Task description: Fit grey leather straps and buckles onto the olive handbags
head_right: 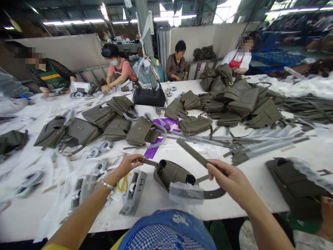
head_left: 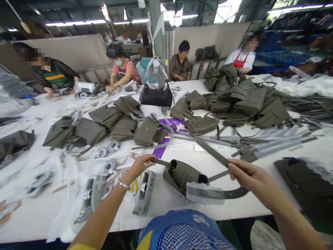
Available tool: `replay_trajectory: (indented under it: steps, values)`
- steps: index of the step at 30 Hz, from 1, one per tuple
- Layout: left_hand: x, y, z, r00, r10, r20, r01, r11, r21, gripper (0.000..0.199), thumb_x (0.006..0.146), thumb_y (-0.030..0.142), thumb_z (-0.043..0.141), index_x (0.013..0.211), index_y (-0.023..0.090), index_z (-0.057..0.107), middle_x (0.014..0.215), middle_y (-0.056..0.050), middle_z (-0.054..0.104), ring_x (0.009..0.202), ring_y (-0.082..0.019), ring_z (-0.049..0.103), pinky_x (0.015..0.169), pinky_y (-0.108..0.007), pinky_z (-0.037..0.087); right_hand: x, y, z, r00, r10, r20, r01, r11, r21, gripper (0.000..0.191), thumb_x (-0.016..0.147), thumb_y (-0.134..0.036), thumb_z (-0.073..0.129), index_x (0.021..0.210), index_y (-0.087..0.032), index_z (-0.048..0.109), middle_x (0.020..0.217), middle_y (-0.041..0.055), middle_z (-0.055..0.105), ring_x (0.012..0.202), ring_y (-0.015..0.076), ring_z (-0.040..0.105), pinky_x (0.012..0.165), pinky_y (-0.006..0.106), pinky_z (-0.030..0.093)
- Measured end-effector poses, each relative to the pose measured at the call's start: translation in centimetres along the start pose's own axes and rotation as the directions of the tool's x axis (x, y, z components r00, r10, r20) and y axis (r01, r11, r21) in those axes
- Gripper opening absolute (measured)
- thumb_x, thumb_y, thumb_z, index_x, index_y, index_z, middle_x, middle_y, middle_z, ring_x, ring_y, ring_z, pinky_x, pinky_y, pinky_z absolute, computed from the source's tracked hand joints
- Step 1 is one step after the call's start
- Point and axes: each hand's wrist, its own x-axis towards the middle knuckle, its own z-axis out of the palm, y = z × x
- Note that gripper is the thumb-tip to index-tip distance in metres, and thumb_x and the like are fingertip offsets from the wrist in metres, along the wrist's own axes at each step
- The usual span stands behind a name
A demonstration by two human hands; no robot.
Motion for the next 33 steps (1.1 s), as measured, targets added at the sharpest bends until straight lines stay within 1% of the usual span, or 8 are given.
replay_trajectory:
  steps: [3, 5, 8, 12, 17, 24, 30, 33]
  values:
    - [-0.1, 3.0, -0.2, 0.997, 0.076, -0.016, -0.077, 0.989, -0.126, 0.038, 0.076, 0.04, 0.071, 0.108, 0.02, 0.068, 0.097, -0.007, 0.071, 0.081, -0.019, 0.064, 0.078, -0.031, 0.053, 1.5, 1.1, 3.7, 0.967, 0.022, 0.252, -0.034, 0.998, 0.047, 0.039, 0.083, -0.055, 0.058, 0.084, -0.017, 0.066, 0.062, 0.0005, 0.056, 0.05, 0.0104, 0.04, 0.043, 0.024, 0.028]
    - [0.0, 4.5, 0.1, 0.995, 0.092, -0.023, -0.095, 0.98, -0.175, 0.038, 0.074, 0.042, 0.073, 0.105, 0.019, 0.07, 0.092, -0.007, 0.07, 0.076, -0.017, 0.063, 0.075, -0.03, 0.053, 2.3, 2.4, 6.3, 0.934, 0.015, 0.357, -0.061, 0.991, 0.118, 0.042, 0.084, -0.056, 0.055, 0.076, -0.016, 0.064, 0.06, 0.0002, 0.055, 0.05, 0.0092, 0.039, 0.043, 0.023, 0.027]
    - [0.4, 6.0, 1.0, 0.992, 0.099, -0.077, -0.114, 0.965, -0.234, 0.037, 0.073, 0.042, 0.074, 0.102, 0.018, 0.071, 0.09, -0.007, 0.067, 0.077, -0.017, 0.061, 0.073, -0.029, 0.052, 3.3, 5.0, 9.6, 0.903, 0.01, 0.429, -0.1, 0.977, 0.187, 0.046, 0.086, -0.057, 0.053, 0.067, -0.015, 0.059, 0.057, -0.0015, 0.051, 0.045, 0.0069, 0.034, 0.042, 0.022, 0.023]
    - [0.7, 6.7, 2.5, 0.992, 0.045, -0.119, -0.091, 0.907, -0.411, 0.034, 0.075, 0.038, 0.073, 0.101, 0.017, 0.072, 0.113, -0.012, 0.065, 0.102, -0.023, 0.06, 0.086, -0.032, 0.051, 3.8, 7.7, 12.1, 0.892, 0.037, 0.451, -0.157, 0.96, 0.232, 0.048, 0.086, -0.06, 0.052, 0.065, -0.016, 0.055, 0.05, -0.0045, 0.043, 0.041, 0.0059, 0.028, 0.04, 0.022, 0.017]
    - [0.6, 7.3, 4.3, 0.997, -0.079, -0.022, 0.05, 0.798, -0.6, 0.038, 0.077, 0.034, 0.07, 0.109, 0.014, 0.069, 0.103, -0.01, 0.072, 0.094, -0.023, 0.064, 0.088, -0.035, 0.05, 3.8, 8.6, 12.9, 0.866, 0.036, 0.498, -0.187, 0.948, 0.257, 0.051, 0.085, -0.062, 0.051, 0.063, -0.016, 0.053, 0.047, -0.0065, 0.035, 0.041, 0.0062, 0.024, 0.041, 0.022, 0.013]
    - [0.8, 7.8, 5.6, 0.997, -0.081, -0.017, 0.048, 0.734, -0.678, 0.045, 0.08, 0.041, 0.067, 0.115, 0.012, 0.068, 0.108, -0.013, 0.072, 0.101, -0.025, 0.064, 0.094, -0.036, 0.048, 4.0, 8.5, 13.9, 0.859, -0.055, 0.509, -0.112, 0.95, 0.292, 0.051, 0.086, -0.061, 0.052, 0.063, -0.015, 0.055, 0.05, -0.0052, 0.037, 0.046, 0.0074, 0.027, 0.045, 0.023, 0.016]
    - [0.6, 6.3, 5.8, 0.993, -0.114, 0.026, 0.098, 0.694, -0.714, 0.051, 0.08, 0.047, 0.066, 0.119, 0.014, 0.066, 0.124, -0.014, 0.065, 0.114, -0.028, 0.058, 0.098, -0.039, 0.045, 4.2, 9.6, 13.5, 0.911, -0.012, 0.412, -0.096, 0.966, 0.24, 0.048, 0.085, -0.06, 0.052, 0.069, -0.016, 0.062, 0.049, -0.0057, 0.035, 0.046, 0.0081, 0.028, 0.045, 0.022, 0.017]
    - [0.4, 6.2, 5.7, 0.993, -0.115, 0.014, 0.092, 0.706, -0.702, 0.045, 0.077, 0.044, 0.069, 0.111, 0.015, 0.07, 0.126, -0.013, 0.064, 0.115, -0.029, 0.057, 0.098, -0.039, 0.044, 4.2, 9.7, 12.9, 0.908, 0.025, 0.419, -0.125, 0.969, 0.214, 0.049, 0.085, -0.06, 0.052, 0.067, -0.016, 0.061, 0.047, -0.0061, 0.034, 0.043, 0.0076, 0.026, 0.043, 0.023, 0.014]
